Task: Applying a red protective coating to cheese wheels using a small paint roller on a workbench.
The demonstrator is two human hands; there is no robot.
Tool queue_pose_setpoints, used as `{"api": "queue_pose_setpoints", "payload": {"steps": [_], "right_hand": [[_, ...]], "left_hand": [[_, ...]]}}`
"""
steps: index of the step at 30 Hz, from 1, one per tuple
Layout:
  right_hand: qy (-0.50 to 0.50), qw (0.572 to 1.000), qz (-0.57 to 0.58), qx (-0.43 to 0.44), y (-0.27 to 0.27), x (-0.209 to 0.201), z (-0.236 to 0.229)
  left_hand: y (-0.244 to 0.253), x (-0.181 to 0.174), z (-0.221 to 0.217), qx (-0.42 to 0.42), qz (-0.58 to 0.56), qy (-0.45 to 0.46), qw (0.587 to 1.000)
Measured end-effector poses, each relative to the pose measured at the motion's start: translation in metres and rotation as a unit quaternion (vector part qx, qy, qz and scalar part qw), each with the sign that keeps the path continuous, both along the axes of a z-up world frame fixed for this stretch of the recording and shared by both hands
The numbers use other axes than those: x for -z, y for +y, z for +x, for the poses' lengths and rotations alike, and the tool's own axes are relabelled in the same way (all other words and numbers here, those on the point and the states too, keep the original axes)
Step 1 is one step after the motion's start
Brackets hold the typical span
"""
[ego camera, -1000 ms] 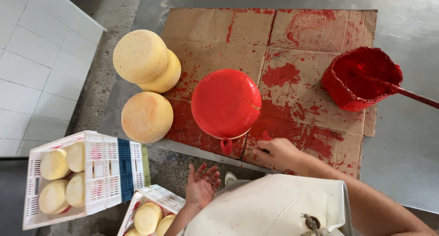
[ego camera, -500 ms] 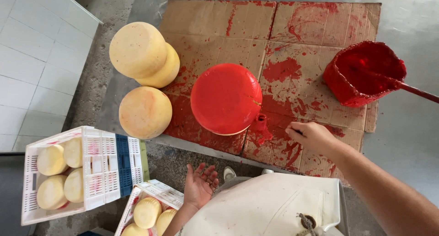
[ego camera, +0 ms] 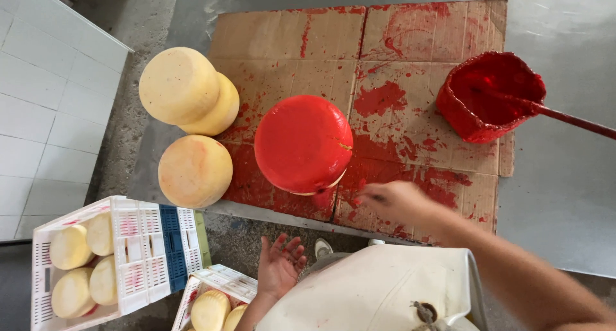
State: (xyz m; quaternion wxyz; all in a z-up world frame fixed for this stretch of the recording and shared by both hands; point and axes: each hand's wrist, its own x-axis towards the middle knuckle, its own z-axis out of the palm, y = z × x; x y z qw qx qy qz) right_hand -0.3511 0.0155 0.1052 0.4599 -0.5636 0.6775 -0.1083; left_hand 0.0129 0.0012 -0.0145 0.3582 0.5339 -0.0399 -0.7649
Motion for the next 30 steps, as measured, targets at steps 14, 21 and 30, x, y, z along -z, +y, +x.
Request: {"api": "queue_pose_setpoints", "payload": {"steps": [14,21,30], "right_hand": [[0.045,0.996,-0.033,-0.069,-0.005,0.055,-0.017],[0.116,0.898,-0.416,-0.086,-0.017,0.108,0.035],[0.202,0.916,-0.322,-0.128,-0.001,0.094,-0.050]], "left_hand": [[0.001,0.003,0.012,-0.032,0.010,-0.001,0.999],[-0.002,-0.011,-0.009,-0.010,0.018,-0.052,0.998],[0.001,0.000,0.003,-0.030,0.009,-0.016,0.999]]}}
